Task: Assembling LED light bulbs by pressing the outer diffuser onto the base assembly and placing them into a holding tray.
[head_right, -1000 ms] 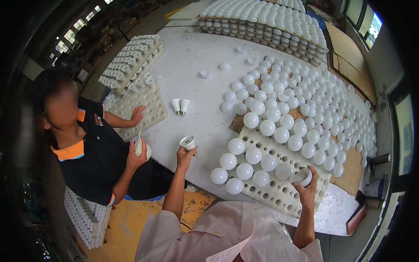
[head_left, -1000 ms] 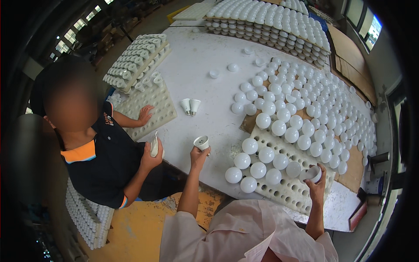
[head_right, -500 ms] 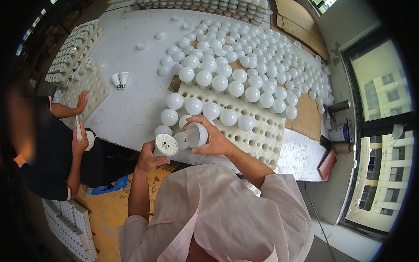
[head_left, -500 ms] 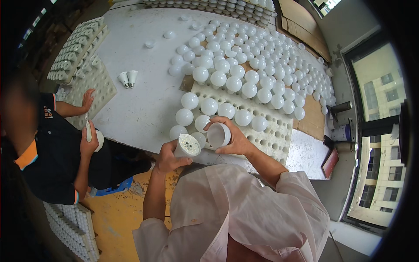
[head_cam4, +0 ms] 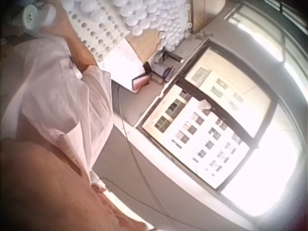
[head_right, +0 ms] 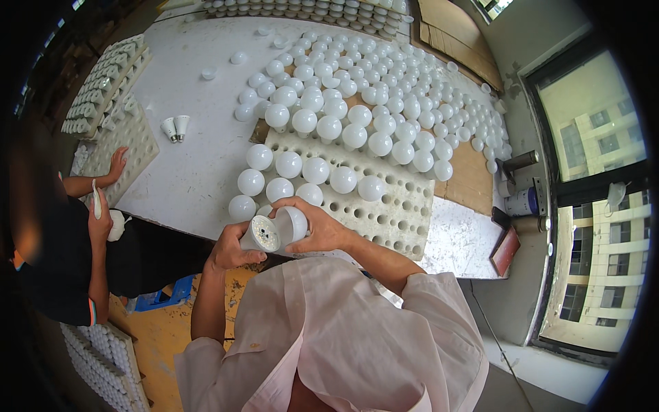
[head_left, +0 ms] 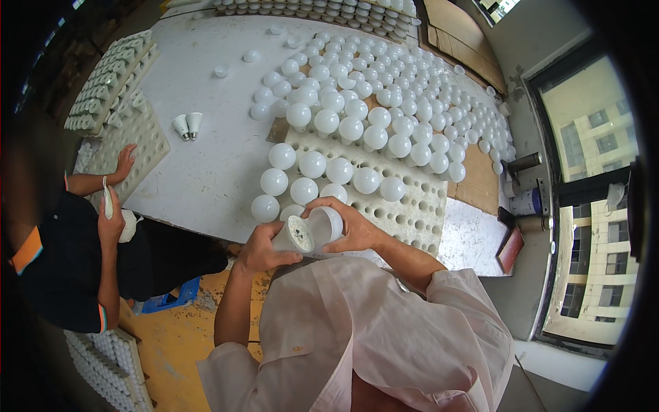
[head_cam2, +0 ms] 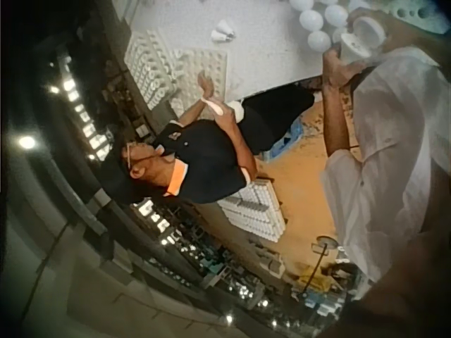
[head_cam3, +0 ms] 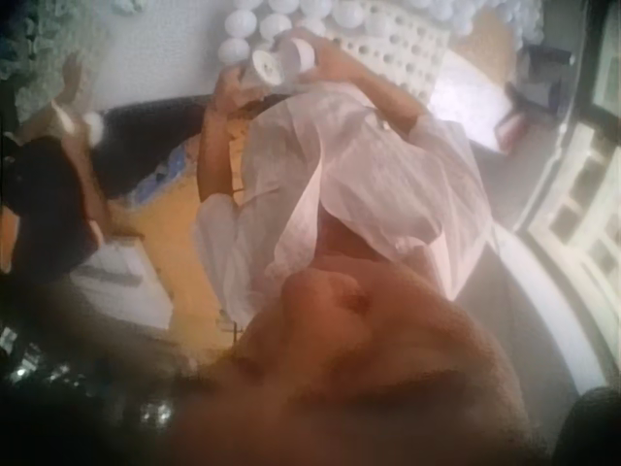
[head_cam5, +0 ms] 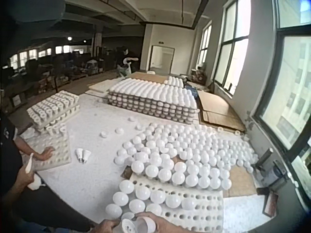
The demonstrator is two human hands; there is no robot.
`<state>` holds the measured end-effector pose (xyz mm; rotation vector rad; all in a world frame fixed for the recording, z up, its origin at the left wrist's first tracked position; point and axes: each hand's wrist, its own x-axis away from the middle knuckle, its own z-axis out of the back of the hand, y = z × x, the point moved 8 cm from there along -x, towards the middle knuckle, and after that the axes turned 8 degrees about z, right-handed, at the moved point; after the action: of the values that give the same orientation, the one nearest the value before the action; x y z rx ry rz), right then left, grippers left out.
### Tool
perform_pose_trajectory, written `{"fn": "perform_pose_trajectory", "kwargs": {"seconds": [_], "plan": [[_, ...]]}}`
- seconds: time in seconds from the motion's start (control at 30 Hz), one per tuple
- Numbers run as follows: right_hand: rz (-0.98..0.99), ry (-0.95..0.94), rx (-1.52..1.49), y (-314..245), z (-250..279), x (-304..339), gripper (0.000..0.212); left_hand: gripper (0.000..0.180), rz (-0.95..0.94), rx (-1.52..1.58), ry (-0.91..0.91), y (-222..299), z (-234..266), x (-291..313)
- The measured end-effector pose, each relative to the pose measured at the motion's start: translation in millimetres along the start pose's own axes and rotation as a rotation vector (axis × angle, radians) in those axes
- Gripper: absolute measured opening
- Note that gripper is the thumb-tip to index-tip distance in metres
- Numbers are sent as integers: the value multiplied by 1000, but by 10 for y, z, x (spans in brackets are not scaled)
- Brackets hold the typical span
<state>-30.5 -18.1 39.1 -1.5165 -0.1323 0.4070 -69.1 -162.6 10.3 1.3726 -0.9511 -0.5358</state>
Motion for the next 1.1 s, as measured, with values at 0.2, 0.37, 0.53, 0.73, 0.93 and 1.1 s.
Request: {"fn": "perform_pose_trajectory", "kwargs": {"seconds": [0.2,0.37,0.53,0.73,0.93,1.1], "plan": [[-16,-143,224,-77,-92,-62,80,52,29,-135,26,97,8,1],[-64,-284,422,-65,-209,-113,83,49,129,-318,50,50,-1,-42],[-147,-342,452,-23,-241,-128,82,51,139,-291,49,-16,8,-61],[330,-132,518,-166,-258,-129,75,51,104,-213,25,-6,-74,-133],[499,45,372,-329,-172,-56,61,53,-56,-144,-36,186,-220,-213],[468,87,283,-278,-87,33,49,49,19,-178,-99,191,-309,-269]]}}
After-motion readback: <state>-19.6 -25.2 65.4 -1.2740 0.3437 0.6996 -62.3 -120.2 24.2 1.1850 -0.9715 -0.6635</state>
